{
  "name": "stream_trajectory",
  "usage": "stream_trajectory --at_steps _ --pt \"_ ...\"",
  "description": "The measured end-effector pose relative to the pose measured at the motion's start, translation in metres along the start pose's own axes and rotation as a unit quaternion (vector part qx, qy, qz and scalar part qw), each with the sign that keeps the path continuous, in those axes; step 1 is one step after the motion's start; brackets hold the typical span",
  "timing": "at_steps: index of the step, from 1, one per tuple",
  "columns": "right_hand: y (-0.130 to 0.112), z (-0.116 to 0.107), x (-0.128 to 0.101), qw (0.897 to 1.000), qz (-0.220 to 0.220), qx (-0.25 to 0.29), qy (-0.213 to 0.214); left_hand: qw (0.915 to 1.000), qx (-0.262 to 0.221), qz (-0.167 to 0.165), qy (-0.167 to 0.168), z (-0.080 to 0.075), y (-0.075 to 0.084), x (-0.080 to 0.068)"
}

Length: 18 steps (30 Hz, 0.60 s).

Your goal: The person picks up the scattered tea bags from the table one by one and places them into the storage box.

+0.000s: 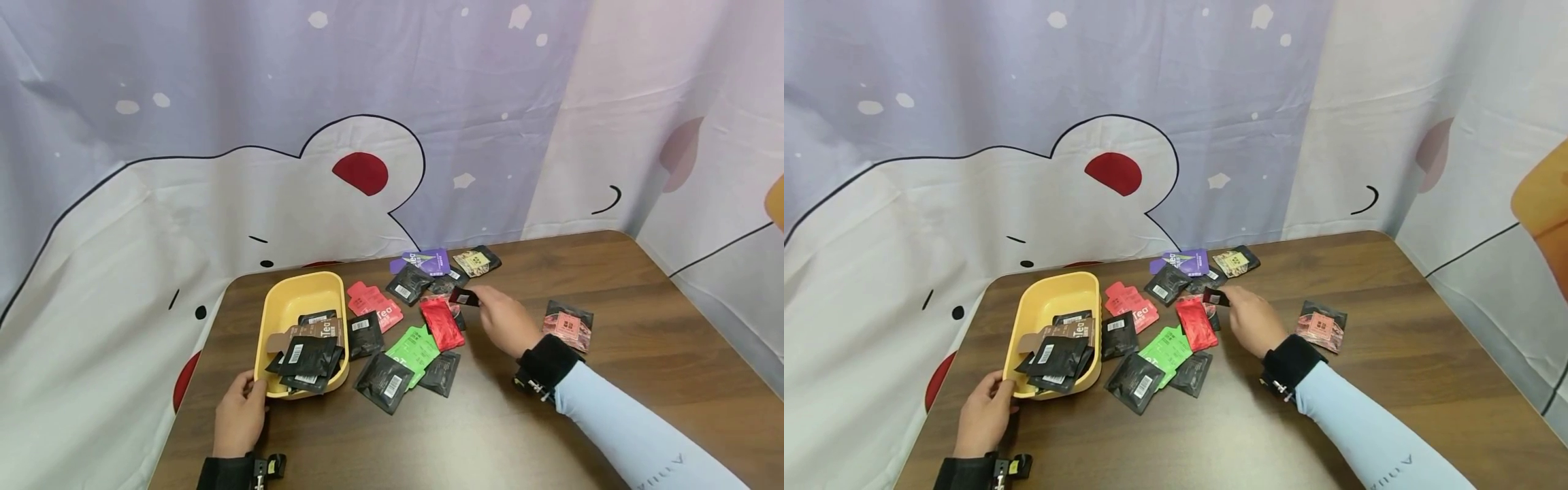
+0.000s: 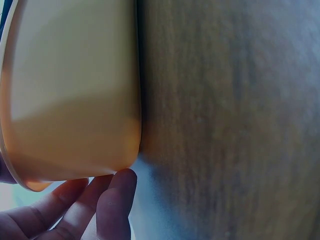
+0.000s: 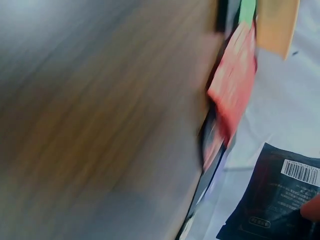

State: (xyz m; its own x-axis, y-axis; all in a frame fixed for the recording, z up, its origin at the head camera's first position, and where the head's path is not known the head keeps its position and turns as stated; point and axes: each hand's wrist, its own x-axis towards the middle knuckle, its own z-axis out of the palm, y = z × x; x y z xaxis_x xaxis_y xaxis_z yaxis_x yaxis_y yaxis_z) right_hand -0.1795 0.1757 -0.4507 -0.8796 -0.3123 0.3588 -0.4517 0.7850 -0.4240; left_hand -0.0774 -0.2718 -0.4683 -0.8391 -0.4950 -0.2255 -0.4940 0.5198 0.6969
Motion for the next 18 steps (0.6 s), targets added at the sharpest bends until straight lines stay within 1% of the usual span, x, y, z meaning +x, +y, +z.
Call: stream_trajectory --at_steps 10,14,18 --pt "-0.050 0.029 0.015 0.998 -0.036 0.053 -0.010 1.0000 0.000 0.002 0.002 0.000 0.001 0.000" --pt "-0.071 0.039 0.020 0.997 -0.043 0.071 -0.009 1.0000 0.000 0.000 0.002 0.001 0.001 0.001" --pt "-0.094 0.048 0.026 0.994 -0.045 0.100 -0.022 1.0000 0.001 0.001 0.005 0.001 0.000 0.001"
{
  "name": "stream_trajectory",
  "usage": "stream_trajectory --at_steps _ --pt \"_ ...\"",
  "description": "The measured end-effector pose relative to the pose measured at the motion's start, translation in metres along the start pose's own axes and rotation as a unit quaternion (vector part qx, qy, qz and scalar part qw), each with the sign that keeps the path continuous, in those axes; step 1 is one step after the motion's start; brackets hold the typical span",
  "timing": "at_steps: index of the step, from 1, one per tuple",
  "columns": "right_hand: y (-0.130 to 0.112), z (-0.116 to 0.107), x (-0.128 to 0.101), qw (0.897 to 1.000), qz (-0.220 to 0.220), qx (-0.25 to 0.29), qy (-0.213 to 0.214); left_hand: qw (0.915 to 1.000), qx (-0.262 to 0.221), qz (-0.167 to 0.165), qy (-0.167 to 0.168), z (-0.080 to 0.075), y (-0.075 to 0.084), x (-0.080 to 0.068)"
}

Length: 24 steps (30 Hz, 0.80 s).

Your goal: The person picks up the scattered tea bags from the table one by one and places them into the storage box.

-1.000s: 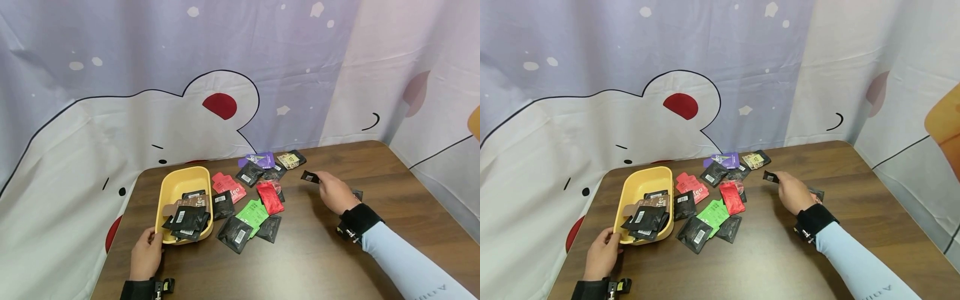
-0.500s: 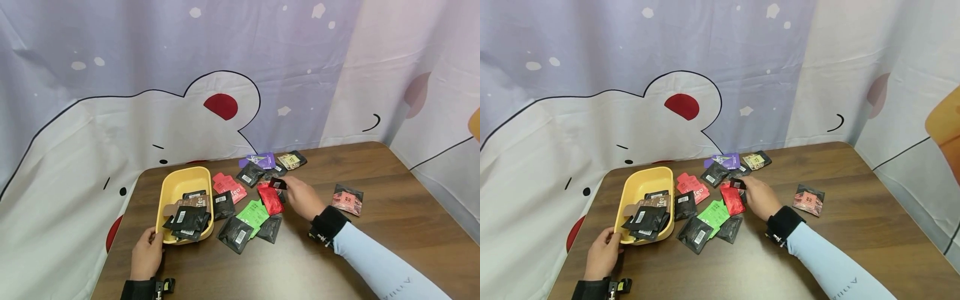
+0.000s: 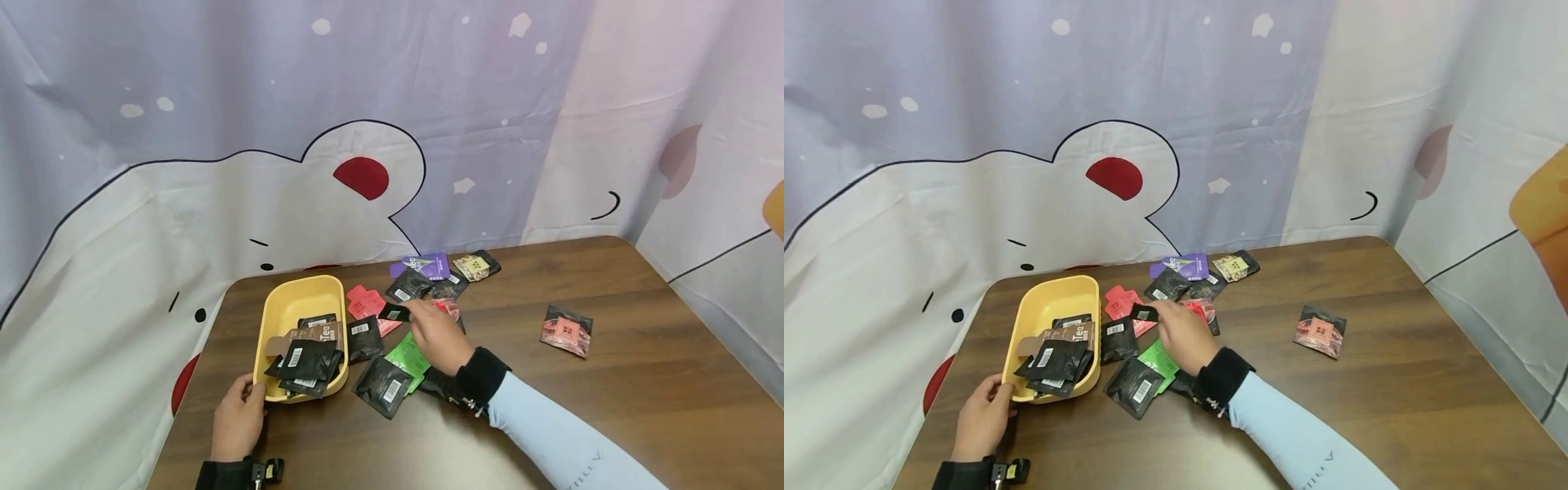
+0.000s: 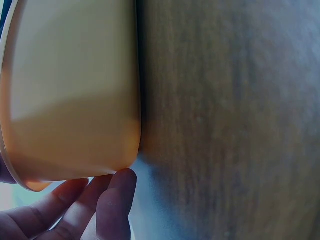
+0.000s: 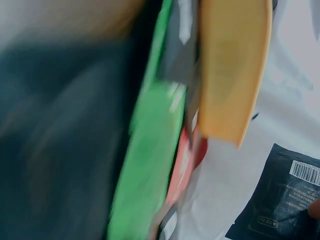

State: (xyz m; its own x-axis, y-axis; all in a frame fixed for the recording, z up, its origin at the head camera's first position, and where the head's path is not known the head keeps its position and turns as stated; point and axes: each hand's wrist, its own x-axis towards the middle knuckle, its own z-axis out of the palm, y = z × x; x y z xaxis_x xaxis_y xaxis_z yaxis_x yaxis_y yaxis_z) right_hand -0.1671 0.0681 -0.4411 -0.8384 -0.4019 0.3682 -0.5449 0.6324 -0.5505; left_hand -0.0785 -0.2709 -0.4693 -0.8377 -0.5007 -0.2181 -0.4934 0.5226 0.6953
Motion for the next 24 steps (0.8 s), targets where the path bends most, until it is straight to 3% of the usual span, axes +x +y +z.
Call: stream_trajectory --at_steps 4,11,24 --pt "-0.018 0.011 0.007 1.000 -0.008 0.018 -0.007 1.0000 0.001 -0.001 -0.002 0.001 0.000 0.000" --pt "-0.046 0.030 0.023 0.997 -0.062 0.040 0.001 1.0000 -0.001 -0.003 -0.008 0.002 0.002 -0.001" --pt "-0.090 0.062 0.040 0.992 -0.113 0.049 -0.034 1.0000 -0.002 0.001 0.004 0.000 -0.001 0.000"
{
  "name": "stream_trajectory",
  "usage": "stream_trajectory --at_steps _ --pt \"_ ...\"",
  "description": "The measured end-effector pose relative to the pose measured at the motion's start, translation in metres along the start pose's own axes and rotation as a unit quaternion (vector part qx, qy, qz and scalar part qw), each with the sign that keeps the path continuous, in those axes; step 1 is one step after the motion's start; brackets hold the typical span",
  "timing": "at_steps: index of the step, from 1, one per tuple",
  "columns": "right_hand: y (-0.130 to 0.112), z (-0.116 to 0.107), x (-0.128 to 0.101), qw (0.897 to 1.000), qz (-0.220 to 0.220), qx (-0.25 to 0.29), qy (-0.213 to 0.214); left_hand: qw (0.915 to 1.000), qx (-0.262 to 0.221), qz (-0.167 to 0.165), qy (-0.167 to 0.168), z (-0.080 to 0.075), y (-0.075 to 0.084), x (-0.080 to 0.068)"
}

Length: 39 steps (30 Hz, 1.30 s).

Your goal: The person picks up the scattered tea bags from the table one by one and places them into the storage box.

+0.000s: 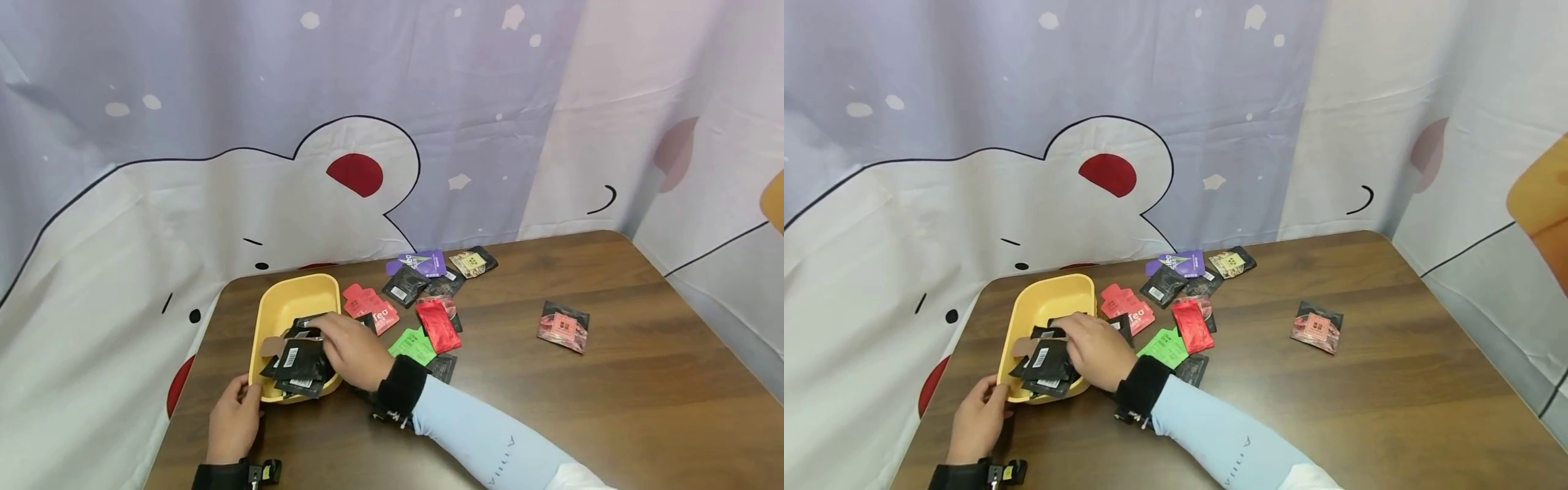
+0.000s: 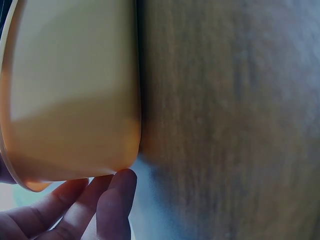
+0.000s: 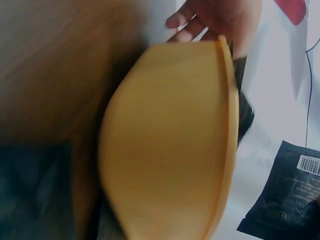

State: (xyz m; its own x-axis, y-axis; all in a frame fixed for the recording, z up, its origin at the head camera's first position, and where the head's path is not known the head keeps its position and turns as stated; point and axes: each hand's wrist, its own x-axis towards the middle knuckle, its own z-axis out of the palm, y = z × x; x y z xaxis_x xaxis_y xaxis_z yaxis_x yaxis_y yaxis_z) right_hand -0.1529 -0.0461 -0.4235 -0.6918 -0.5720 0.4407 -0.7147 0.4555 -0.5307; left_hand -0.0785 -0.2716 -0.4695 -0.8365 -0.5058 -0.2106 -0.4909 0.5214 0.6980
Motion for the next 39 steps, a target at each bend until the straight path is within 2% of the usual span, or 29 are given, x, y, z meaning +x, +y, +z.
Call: stream_trajectory --at_steps 6,13,22,29,33,39 --pt "-0.014 0.017 0.007 0.999 -0.043 -0.015 -0.005 1.0000 0.002 -0.004 -0.001 -0.001 0.000 0.000" --pt "-0.013 0.024 0.002 0.999 -0.046 -0.025 -0.005 1.0000 0.000 0.006 -0.003 -0.001 0.001 0.000" --pt "-0.013 0.024 0.000 0.998 -0.064 -0.026 -0.004 1.0000 0.003 0.002 -0.004 -0.001 0.001 0.000" --pt "-0.014 0.022 -0.003 0.996 -0.028 -0.035 -0.075 0.9997 0.000 0.026 -0.006 -0.003 -0.002 0.002" --pt "-0.013 0.020 -0.004 0.995 -0.012 -0.044 -0.084 0.9995 -0.002 0.032 -0.002 -0.003 -0.002 0.002" --pt "-0.004 0.016 -0.008 0.996 0.007 -0.038 -0.085 0.9999 0.004 0.014 -0.001 -0.002 -0.001 0.000"
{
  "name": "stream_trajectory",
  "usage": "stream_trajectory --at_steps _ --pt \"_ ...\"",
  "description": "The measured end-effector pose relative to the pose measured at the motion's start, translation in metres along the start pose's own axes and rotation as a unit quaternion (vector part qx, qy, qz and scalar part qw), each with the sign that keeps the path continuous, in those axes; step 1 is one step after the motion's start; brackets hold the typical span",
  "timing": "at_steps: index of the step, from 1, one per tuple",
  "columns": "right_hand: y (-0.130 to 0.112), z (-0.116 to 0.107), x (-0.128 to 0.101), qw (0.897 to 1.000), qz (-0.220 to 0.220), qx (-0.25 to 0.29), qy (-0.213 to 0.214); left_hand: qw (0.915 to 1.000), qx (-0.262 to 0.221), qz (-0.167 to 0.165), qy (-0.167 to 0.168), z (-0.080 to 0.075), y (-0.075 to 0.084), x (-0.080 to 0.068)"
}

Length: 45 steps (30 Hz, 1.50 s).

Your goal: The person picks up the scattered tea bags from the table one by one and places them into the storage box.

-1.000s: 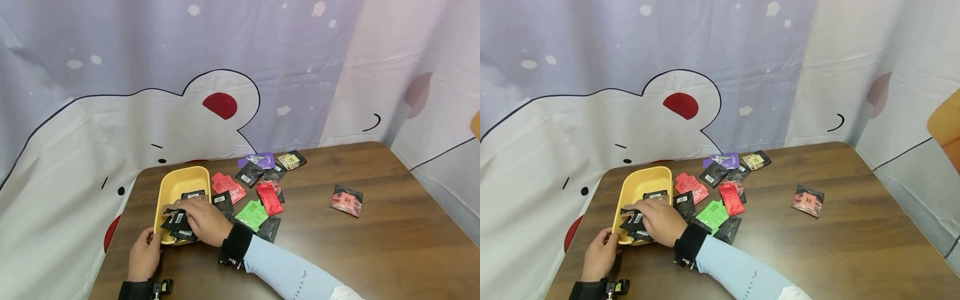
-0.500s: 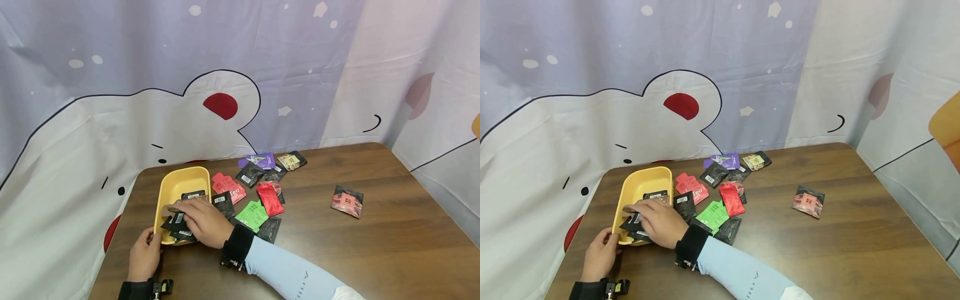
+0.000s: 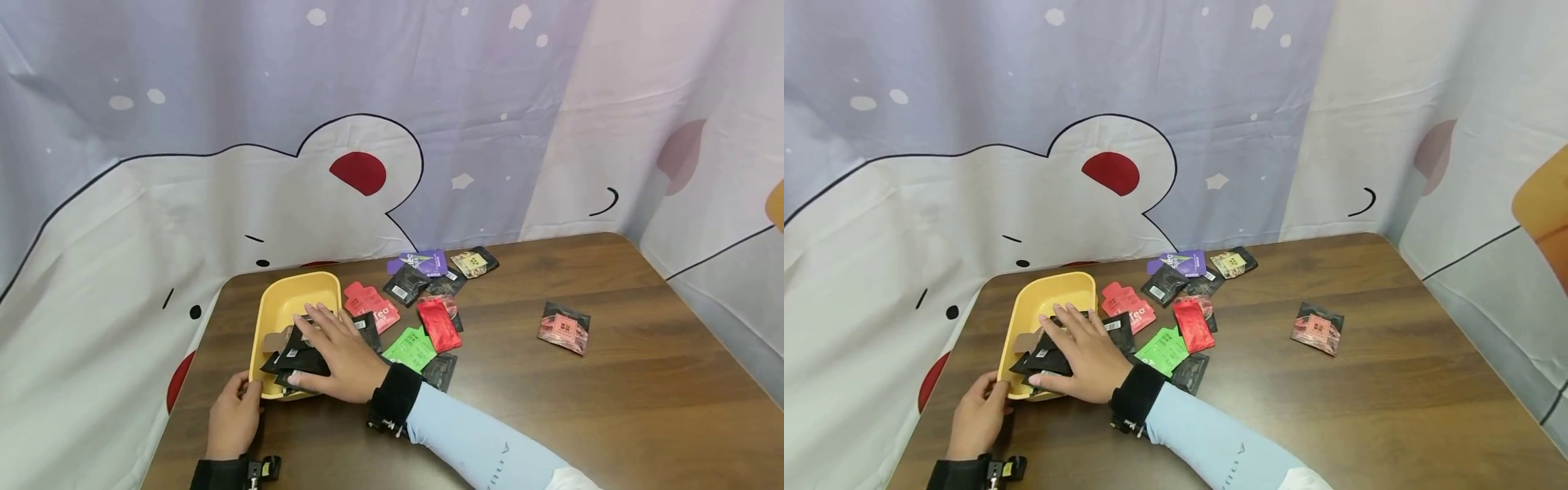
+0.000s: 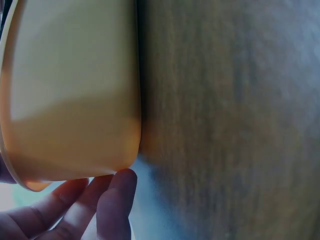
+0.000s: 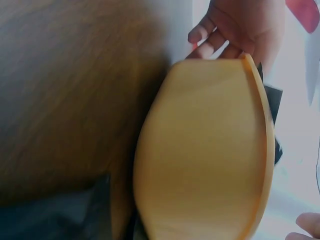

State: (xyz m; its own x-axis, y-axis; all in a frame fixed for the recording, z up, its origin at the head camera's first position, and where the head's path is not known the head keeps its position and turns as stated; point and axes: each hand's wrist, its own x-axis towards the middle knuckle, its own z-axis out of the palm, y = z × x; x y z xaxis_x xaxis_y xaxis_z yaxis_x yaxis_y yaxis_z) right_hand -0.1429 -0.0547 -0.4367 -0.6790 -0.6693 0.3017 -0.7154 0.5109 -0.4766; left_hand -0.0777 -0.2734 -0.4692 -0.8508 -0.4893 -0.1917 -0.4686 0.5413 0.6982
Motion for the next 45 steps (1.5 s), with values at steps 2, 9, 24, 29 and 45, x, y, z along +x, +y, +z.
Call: stream_trajectory --at_steps 2,9,24,29,45 --pt "0.004 -0.002 -0.002 1.000 0.007 0.004 0.004 1.0000 0.000 -0.005 -0.003 0.000 0.000 0.000" --pt "0.020 -0.013 -0.013 0.999 0.035 0.017 0.012 1.0000 -0.001 -0.007 -0.003 0.001 -0.001 0.001" --pt "0.071 -0.050 -0.057 0.990 0.130 0.000 0.052 0.9999 -0.002 -0.013 -0.002 -0.002 -0.001 0.001" --pt "0.096 -0.064 -0.081 0.984 0.153 -0.017 0.089 0.9999 -0.002 -0.012 0.000 -0.002 0.000 0.002" --pt "0.150 -0.114 -0.163 0.955 0.268 -0.093 0.083 1.0000 -0.003 -0.007 -0.003 0.001 0.000 0.000"
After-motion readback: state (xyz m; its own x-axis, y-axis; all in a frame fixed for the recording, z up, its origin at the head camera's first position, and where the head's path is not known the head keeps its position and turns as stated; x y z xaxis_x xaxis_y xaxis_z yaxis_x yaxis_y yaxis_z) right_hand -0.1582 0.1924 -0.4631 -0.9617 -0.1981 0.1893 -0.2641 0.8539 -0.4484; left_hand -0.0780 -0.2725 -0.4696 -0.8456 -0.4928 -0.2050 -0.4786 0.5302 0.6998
